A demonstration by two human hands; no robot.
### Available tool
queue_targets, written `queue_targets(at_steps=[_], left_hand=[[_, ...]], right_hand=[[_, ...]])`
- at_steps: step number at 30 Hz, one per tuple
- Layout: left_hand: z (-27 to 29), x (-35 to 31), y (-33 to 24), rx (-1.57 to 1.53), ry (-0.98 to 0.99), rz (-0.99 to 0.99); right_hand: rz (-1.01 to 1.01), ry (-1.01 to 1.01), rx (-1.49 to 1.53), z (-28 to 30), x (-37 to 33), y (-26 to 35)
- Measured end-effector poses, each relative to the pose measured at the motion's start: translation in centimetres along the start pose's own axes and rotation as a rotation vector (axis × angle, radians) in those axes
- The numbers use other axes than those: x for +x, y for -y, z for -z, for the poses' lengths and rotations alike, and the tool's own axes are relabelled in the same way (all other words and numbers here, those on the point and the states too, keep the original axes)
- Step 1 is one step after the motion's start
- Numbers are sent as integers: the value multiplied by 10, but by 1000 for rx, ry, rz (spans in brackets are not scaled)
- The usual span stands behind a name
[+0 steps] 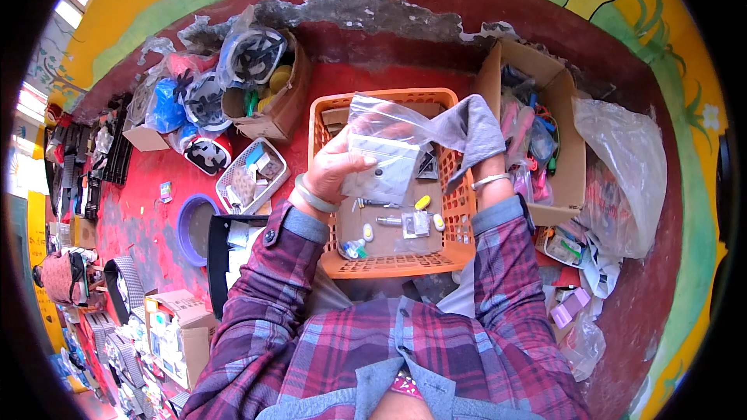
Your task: The person picks up packaged components from an orange crate, wipes them with a grey cloth, and places them into a black sorting tray on the floor.
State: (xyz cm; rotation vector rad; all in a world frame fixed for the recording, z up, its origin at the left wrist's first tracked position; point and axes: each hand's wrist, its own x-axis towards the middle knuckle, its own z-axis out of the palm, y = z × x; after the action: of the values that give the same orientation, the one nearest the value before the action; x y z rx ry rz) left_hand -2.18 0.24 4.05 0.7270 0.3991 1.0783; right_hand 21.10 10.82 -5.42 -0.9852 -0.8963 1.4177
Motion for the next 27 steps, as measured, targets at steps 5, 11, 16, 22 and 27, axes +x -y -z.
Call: queue_targets(at_steps=[5, 11, 16, 22, 27], left_hand=[[-2, -1, -4, -27, -23, -22], [15, 5, 7, 142, 45, 118], [27, 14, 31, 315, -32, 125], [20, 15, 37, 349, -152, 144], [16, 14, 34, 182, -93, 226]], right_hand=[[-14, 285, 89, -14, -14, 14], [803, 755, -1427, -77, -63, 83], [763, 545, -1494, -65, -42, 37], [795, 376, -1475, -69, -55, 32], [818, 230, -1456, -54, -48, 22]])
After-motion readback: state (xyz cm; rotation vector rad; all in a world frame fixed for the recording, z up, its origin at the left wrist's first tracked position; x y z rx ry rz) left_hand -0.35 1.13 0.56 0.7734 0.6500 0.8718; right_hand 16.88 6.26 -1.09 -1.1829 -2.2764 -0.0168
